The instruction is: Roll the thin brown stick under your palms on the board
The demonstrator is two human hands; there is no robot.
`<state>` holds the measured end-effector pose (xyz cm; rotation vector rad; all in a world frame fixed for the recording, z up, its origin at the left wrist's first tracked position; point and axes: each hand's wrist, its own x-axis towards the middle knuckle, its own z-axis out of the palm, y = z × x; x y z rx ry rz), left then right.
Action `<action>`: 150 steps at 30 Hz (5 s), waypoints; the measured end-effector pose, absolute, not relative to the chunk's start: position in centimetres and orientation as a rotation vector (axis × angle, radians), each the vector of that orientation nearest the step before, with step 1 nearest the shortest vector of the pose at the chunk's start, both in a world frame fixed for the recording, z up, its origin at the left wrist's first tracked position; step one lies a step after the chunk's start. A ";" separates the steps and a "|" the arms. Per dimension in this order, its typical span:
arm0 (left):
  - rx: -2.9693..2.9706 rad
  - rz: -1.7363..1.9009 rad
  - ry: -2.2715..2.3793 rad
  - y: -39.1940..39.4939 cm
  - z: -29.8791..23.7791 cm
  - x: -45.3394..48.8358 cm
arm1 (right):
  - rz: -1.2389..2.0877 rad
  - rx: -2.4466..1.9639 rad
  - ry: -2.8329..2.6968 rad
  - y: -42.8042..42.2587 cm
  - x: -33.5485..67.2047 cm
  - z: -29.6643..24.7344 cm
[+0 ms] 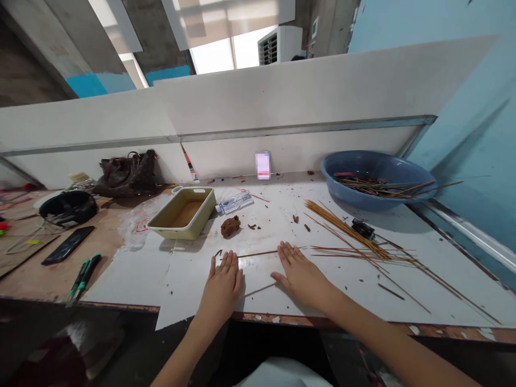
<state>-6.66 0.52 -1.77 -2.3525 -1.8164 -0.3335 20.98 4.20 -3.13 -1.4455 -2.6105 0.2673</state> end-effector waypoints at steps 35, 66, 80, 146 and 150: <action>-2.297 -0.339 -1.854 3.5 -2.0 -6.9 | 0.326 -1.486 -2.632 7.5 21.0 -1.5; -2.467 -0.383 -1.650 -2.4 -0.8 -4.4 | 0.395 -1.298 -2.683 2.9 20.0 0.5; -2.517 -0.494 -1.667 -2.0 -3.6 -3.3 | 0.260 -1.334 -2.672 1.4 19.1 -2.4; -2.198 -1.291 -2.074 -2.0 -1.0 -9.1 | 0.326 -1.399 -2.393 17.8 13.0 0.9; -2.228 -1.306 -2.061 -2.0 -1.0 -8.9 | 0.375 -1.340 -2.370 18.2 12.9 0.5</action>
